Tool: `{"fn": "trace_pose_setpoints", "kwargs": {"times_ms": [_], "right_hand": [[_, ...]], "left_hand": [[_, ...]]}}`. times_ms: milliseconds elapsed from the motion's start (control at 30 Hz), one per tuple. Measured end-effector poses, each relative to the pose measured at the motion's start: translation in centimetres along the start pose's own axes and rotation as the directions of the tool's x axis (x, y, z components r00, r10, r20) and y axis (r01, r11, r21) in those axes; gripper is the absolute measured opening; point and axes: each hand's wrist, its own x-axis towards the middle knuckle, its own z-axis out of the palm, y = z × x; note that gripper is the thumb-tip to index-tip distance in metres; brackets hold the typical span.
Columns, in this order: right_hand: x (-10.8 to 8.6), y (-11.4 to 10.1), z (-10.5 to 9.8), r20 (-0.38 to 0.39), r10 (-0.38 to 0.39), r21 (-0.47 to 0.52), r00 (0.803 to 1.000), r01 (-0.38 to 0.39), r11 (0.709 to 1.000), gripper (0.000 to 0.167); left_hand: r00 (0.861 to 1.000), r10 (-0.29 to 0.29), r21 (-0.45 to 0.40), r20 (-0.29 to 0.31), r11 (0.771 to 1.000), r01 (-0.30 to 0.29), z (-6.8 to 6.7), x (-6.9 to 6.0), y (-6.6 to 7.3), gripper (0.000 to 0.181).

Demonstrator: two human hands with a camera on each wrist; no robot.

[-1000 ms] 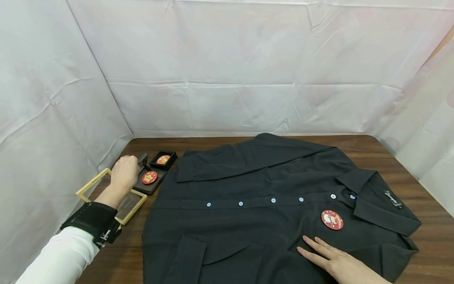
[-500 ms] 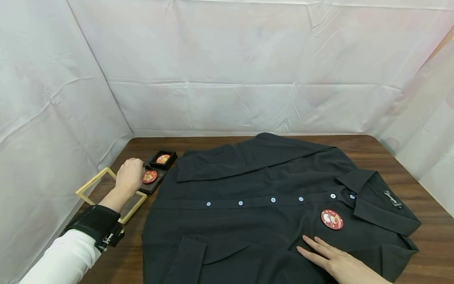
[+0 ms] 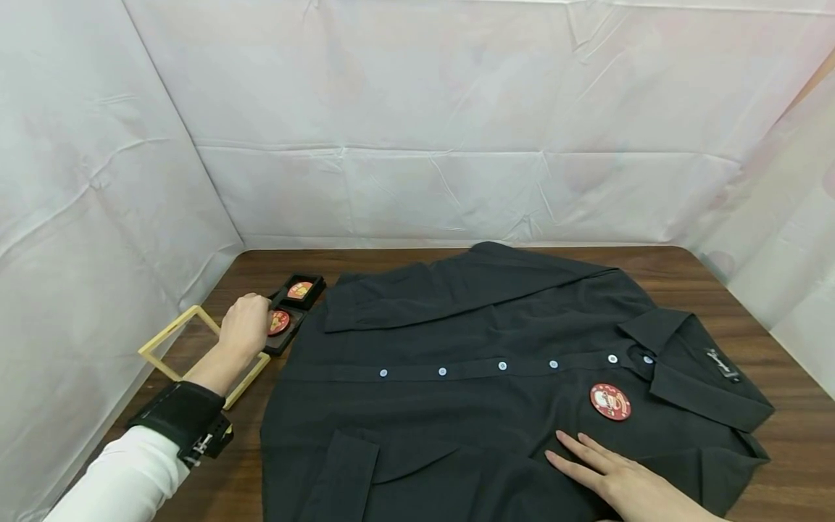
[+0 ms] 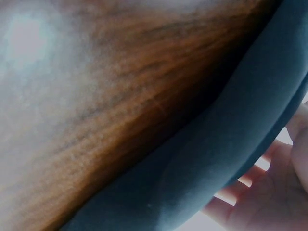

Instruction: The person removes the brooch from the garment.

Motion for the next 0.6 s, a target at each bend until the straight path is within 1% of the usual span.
{"fn": "trace_pose_setpoints", "kwargs": {"times_ms": [67, 233, 367, 600], "right_hand": [[-0.1, 0.0, 0.0, 0.003, 0.003, 0.002, 1.000, -0.003, 1.000, 0.079], [-0.2, -0.1, -0.1, 0.011, 0.007, 0.003, 1.000, -0.007, 1.000, 0.078], [-0.2, -0.2, -0.1, 0.010, 0.017, 0.001, 1.000, -0.017, 1.000, 0.078], [-0.2, -0.3, -0.1, -0.001, 0.021, -0.008, 1.000, -0.021, 1.000, 0.078]], "left_hand": [[1.000, -0.004, 0.001, 0.003, 1.000, 0.004, 0.2, -0.1, 0.1, 0.009], [1.000, 0.010, 0.009, -0.022, 1.000, -0.010, 0.7, -0.2, 0.3, 0.007], [1.000, 0.024, 0.021, -0.012, 1.000, -0.023, 1.0, -0.2, 0.6, 0.005], [0.999, 0.028, 0.008, -0.021, 1.000, -0.028, 2.0, -0.4, 1.2, 0.008]]}}
